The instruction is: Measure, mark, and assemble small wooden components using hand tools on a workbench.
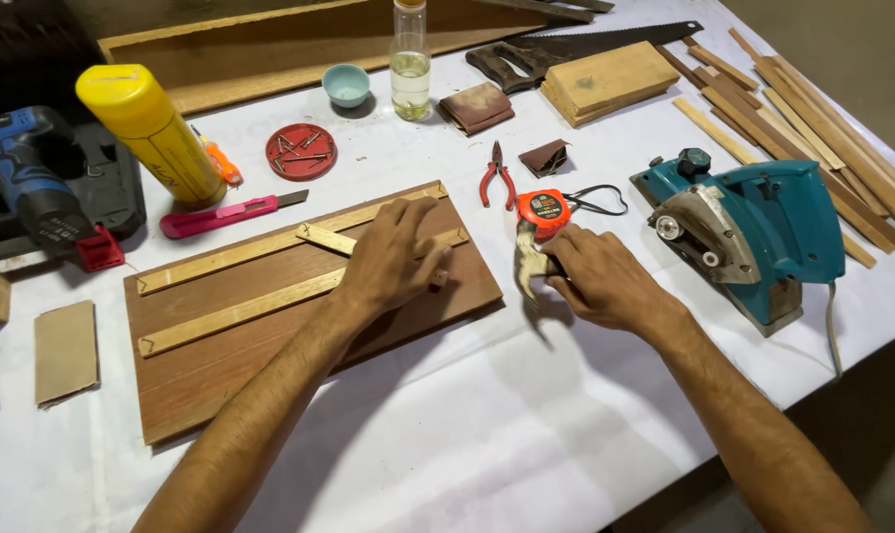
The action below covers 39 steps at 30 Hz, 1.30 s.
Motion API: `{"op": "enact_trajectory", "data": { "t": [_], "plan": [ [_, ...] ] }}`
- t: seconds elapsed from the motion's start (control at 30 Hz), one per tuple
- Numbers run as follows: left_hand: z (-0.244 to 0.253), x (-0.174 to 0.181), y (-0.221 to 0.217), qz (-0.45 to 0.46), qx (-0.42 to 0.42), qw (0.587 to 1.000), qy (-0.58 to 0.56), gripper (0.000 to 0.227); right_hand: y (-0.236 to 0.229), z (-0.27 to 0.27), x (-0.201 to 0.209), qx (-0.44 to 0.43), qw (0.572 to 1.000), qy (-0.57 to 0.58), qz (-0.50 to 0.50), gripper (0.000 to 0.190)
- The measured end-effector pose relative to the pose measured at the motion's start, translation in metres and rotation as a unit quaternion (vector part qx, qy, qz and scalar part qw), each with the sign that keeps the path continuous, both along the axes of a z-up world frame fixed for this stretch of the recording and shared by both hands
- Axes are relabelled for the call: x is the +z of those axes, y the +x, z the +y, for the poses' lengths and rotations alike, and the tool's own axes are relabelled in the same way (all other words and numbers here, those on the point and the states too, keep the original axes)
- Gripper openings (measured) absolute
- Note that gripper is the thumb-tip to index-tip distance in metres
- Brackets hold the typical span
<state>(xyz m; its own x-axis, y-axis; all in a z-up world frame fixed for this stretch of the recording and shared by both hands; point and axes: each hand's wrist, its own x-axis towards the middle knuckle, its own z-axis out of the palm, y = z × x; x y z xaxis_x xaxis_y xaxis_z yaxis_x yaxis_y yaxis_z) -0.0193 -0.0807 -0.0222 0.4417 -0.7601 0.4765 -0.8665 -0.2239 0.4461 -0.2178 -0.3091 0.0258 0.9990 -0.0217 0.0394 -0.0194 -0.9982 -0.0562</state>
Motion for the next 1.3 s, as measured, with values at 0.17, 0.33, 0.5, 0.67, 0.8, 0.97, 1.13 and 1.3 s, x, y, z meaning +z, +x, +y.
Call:
{"op": "enact_trajectory", "data": {
  "t": [0.17,0.33,0.5,0.67,0.8,0.97,1.13,1.3],
  "plan": [
    [0.037,-0.020,0.011,0.016,0.030,0.999,-0.030,0.043,0.039,0.039,0.004,0.045,0.959,0.250,-0.127,0.027],
    [0.048,-0.023,0.011,-0.012,0.065,0.998,0.014,0.038,0.069,0.062,0.004,0.019,0.934,0.341,-0.101,0.031],
    [0.054,-0.026,0.004,-0.014,0.128,0.992,0.008,0.061,0.080,0.091,0.035,-0.072,0.916,0.393,-0.027,0.041],
    [0.053,-0.033,0.003,0.005,0.131,0.990,-0.046,0.063,0.099,0.094,0.007,-0.021,0.929,0.362,-0.076,0.037],
    [0.054,-0.036,0.003,-0.003,0.130,0.990,-0.049,0.064,0.112,0.095,-0.014,-0.054,0.934,0.353,0.016,0.038],
    [0.054,-0.038,0.003,-0.003,0.128,0.991,-0.040,0.064,0.109,0.097,-0.003,0.001,0.937,0.338,-0.088,0.035],
    [0.054,-0.037,0.003,-0.009,0.128,0.990,-0.057,0.063,0.113,0.102,-0.008,-0.001,0.948,0.317,-0.038,0.034],
    [0.054,-0.034,0.002,-0.005,0.125,0.991,-0.057,0.063,0.111,0.099,-0.009,0.034,0.926,0.364,-0.092,0.033]
  ]
}}
